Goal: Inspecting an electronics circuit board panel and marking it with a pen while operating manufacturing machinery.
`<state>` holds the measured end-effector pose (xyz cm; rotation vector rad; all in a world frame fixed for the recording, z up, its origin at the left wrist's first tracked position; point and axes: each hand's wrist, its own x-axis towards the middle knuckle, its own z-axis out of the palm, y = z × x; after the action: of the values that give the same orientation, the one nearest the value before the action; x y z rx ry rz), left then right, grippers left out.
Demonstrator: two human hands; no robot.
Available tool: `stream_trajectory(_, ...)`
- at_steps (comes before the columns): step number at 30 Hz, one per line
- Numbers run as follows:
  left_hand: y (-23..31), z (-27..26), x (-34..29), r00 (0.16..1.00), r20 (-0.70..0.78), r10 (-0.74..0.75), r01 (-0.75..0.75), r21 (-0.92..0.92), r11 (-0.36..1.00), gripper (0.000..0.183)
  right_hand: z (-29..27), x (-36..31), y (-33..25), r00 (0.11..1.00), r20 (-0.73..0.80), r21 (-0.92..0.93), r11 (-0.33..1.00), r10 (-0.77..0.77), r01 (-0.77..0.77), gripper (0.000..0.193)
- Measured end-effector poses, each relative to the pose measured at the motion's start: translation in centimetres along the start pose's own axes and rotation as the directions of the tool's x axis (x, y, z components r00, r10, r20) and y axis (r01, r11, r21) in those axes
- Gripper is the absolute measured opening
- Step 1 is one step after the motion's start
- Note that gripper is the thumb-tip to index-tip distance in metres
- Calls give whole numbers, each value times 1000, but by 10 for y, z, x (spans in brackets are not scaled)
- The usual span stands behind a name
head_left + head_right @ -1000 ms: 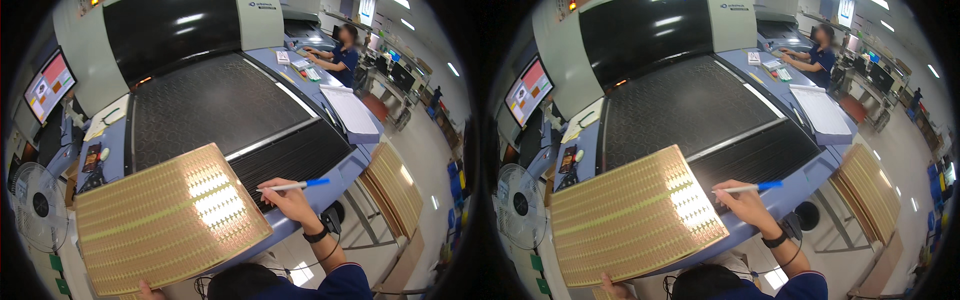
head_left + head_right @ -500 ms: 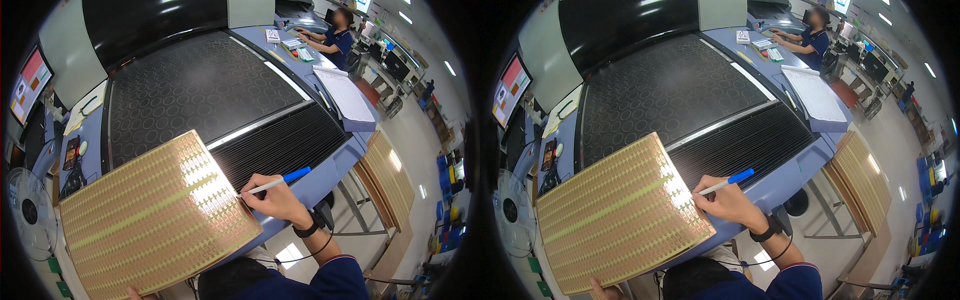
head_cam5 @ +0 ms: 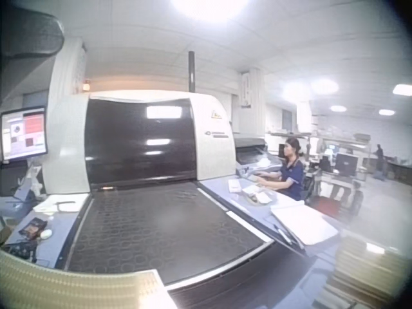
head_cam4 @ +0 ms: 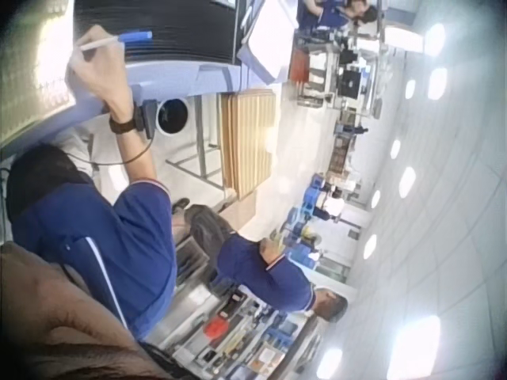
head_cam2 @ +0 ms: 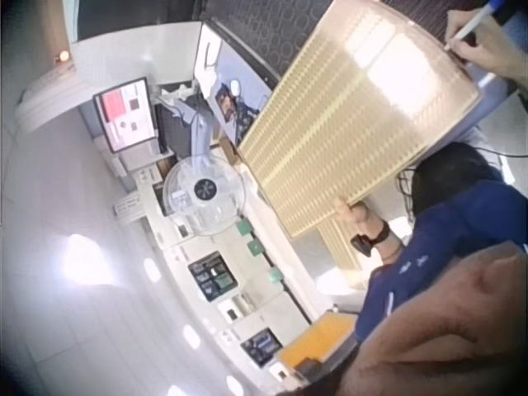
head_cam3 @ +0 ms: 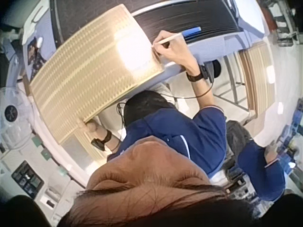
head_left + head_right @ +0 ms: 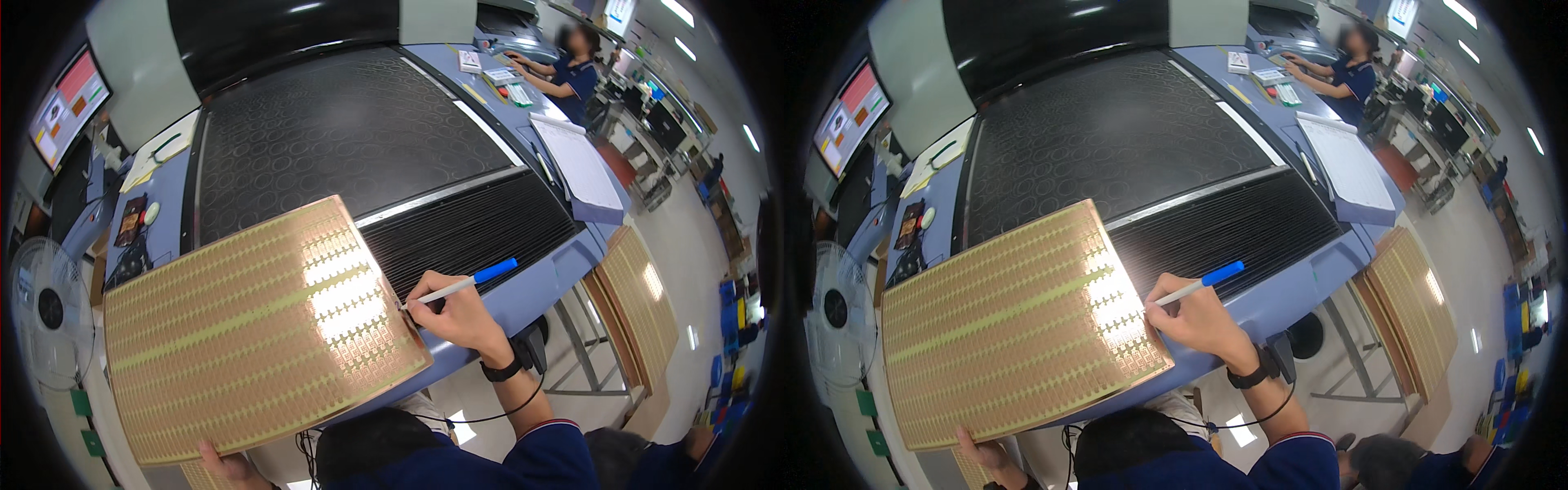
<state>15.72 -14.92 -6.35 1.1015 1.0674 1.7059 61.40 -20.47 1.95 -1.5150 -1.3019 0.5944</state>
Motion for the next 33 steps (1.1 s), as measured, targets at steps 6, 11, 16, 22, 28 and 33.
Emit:
stream_trajectory(6, 0, -22, -5, 958, 275, 77, 22, -340, 940, 61, 7, -2, -2, 993, -116, -23, 999, 21, -24, 7)
stream_trajectory(11, 66, -3, -14, 999, 26, -20, 32, -638, 769, 67, 5, -12, 28, 947, -318, 373, 925, 52, 75, 9)
stream_trajectory(16, 114, -191, -45, 998, -56, 11, -44, -626, 779, 50, -7, -16, 31, 886, -462, 255, 963, 45, 84, 10)
stream_trajectory(22, 60, -325, -196, 852, -519, 69, -348, -462, 816, 35, -11, -13, 37, 943, -333, 177, 983, 16, 46, 12)
stream_trajectory(28, -66, -365, -240, 434, -883, -179, -259, -313, 914, 17, -6, -16, 12, 935, -351, 86, 992, -59, 95, 11)
stream_trajectory(33, -127, -465, -296, 222, -957, -185, -249, -239, 939, 21, -2, -7, 27, 958, -287, 178, 981, -18, 72, 14)
